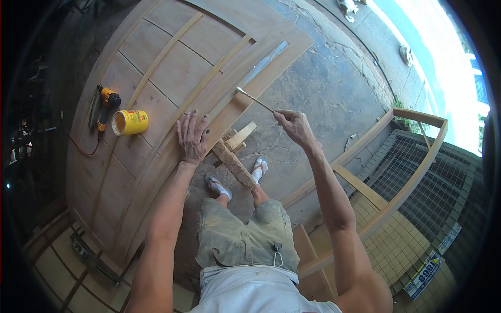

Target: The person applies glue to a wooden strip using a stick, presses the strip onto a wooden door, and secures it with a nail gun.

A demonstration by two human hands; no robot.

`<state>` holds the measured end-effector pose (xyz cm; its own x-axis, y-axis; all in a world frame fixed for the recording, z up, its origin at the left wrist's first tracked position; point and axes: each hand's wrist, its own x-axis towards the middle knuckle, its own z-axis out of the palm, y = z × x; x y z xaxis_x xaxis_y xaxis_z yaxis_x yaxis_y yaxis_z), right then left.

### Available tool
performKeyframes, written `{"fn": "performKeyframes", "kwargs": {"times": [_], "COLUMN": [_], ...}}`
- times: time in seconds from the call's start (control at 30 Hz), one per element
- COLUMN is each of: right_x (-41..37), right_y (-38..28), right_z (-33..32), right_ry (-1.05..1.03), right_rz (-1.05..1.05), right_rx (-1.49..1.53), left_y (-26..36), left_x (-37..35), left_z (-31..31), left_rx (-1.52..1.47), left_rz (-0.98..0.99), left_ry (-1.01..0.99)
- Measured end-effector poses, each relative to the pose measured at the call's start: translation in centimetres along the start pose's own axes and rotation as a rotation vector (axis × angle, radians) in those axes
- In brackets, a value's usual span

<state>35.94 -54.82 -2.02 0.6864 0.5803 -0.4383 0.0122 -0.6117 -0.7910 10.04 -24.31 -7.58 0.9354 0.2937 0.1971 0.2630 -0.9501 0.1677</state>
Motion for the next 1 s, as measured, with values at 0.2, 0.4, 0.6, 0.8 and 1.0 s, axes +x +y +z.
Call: {"fn": "performKeyframes", "kwargs": {"times": [0.2,0.4,0.6,0.8,1.0], "right_x": [-0.3,-3.0,-4.6,0.2,3.4], "right_y": [0.8,1.2,-1.2,-4.9,-5.5], "right_z": [5.7,9.3,3.7,-3.6,-4.5], "right_ry": [0.204,0.106,0.172,0.389,0.29], "right_rz": [-0.011,0.004,0.08,-0.038,-0.023], "right_rx": [0.354,0.322,0.346,-0.245,-0.383], "left_y": [0.0,-0.3,0.8,2.2,3.3], "left_x": [-0.1,-0.1,-0.5,-1.5,-1.7], "left_z": [0.1,0.5,1.1,1.6,1.1], "left_rx": [-0.07,-0.115,-0.154,-0.234,-0.217], "left_rz": [-0.029,-0.039,-0.076,-0.17,-0.187], "left_ry": [0.034,0.104,0.171,0.228,0.237]}}
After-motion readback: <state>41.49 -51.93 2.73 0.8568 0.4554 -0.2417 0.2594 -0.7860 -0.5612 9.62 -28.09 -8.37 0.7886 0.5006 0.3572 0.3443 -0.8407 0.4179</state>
